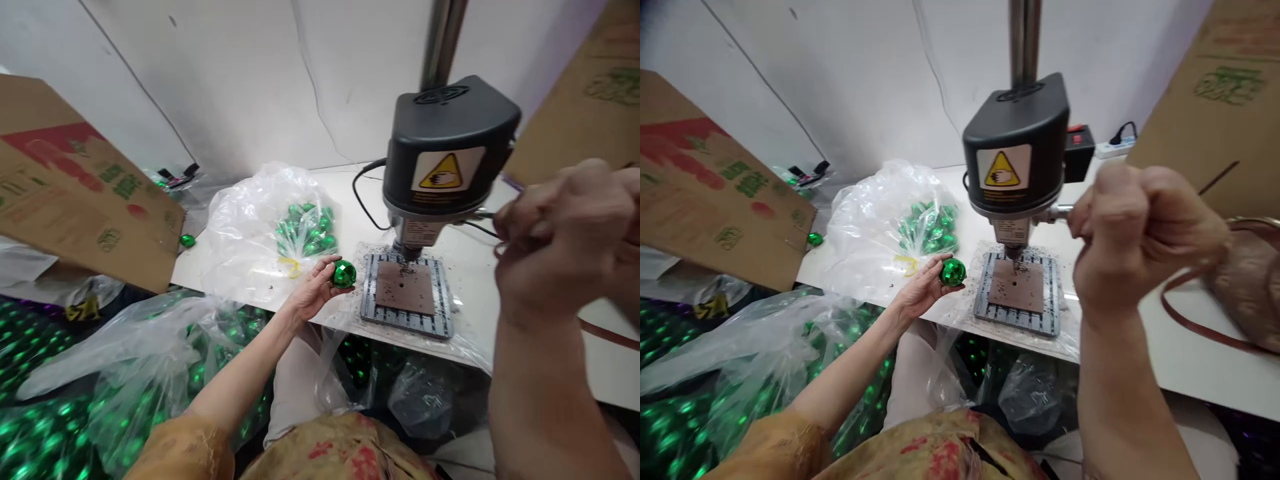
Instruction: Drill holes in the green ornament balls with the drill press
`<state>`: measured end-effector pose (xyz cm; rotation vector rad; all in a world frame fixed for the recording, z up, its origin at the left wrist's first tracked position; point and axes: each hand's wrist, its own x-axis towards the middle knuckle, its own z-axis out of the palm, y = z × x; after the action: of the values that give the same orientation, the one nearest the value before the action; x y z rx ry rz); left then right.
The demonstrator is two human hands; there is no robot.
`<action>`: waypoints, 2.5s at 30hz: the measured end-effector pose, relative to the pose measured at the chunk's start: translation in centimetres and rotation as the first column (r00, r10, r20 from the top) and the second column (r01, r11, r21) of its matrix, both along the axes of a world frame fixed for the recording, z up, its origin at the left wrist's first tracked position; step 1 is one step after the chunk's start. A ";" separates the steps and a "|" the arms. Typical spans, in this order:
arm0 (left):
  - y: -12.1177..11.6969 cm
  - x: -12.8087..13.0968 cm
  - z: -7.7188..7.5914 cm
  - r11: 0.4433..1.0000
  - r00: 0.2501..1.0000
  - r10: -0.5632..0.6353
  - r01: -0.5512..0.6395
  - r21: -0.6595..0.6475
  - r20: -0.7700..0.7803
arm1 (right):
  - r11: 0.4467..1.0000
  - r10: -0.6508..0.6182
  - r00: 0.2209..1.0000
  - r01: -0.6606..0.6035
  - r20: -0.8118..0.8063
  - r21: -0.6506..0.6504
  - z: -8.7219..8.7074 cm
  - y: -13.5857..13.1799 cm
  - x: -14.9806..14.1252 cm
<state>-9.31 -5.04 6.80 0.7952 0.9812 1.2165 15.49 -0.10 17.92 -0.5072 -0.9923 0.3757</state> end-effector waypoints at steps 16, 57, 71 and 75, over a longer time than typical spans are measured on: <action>5.1 7.4 -7.0 0.932 0.859 0.147 0.046 0.360 -0.490 | 0.982 0.026 0.998 -0.036 0.056 0.186 -0.4 0.8 0.1; 4.6 9.6 -7.6 0.890 0.835 0.066 0.198 0.410 -0.547 | 0.948 -0.134 0.988 0.105 0.076 0.301 -3.4 0.7 -0.1; 4.7 9.6 -7.8 0.881 0.837 0.080 0.195 0.431 -0.542 | 0.909 -0.172 0.972 0.095 0.157 0.406 -4.9 0.8 0.5; 4.7 9.6 -7.8 0.883 0.836 0.082 0.191 0.428 -0.543 | 0.900 -0.179 0.973 0.101 0.148 0.423 -5.4 1.1 0.5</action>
<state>0.30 -0.32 -1.02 1.6204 1.1198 1.2117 15.96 0.99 12.50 -0.2262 -1.1699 -0.0186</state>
